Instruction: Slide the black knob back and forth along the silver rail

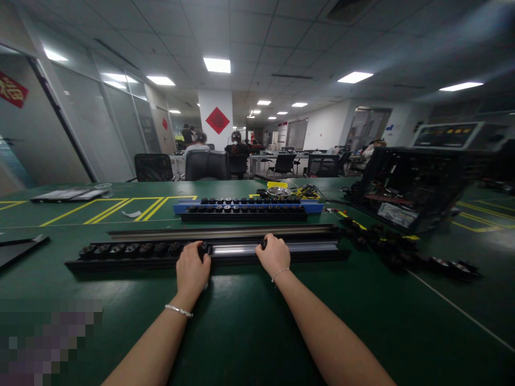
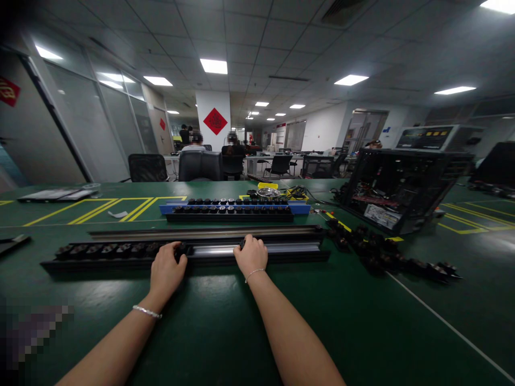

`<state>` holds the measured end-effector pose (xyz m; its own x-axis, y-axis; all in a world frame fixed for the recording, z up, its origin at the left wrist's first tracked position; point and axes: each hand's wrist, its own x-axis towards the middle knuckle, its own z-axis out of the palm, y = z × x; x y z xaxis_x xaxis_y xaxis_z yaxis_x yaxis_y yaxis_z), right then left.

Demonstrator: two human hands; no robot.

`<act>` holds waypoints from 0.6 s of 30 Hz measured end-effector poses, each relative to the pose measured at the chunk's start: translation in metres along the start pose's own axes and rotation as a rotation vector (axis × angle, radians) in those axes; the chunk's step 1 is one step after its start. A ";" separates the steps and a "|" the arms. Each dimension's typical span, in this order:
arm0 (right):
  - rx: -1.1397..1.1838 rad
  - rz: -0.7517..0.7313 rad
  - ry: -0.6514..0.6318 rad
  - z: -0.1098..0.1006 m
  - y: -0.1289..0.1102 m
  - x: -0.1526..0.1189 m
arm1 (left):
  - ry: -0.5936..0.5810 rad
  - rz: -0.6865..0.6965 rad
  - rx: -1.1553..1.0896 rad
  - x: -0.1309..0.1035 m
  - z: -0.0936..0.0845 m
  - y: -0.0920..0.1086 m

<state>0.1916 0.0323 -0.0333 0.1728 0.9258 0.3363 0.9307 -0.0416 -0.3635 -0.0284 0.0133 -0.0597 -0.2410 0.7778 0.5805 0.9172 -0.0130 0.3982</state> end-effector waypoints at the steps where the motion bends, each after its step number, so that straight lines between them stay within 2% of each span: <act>1: 0.000 0.002 -0.002 0.000 0.000 0.000 | 0.002 0.001 0.000 0.000 0.000 0.000; 8: -0.010 0.019 -0.012 0.000 0.001 0.001 | 0.009 -0.003 -0.004 0.000 0.001 -0.001; 18: -0.029 0.046 0.020 -0.009 0.021 0.003 | -0.003 -0.002 0.013 0.000 0.000 0.001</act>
<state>0.2146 0.0312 -0.0322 0.2220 0.9149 0.3370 0.9304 -0.0955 -0.3538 -0.0274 0.0132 -0.0593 -0.2418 0.7796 0.5777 0.9208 -0.0034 0.3901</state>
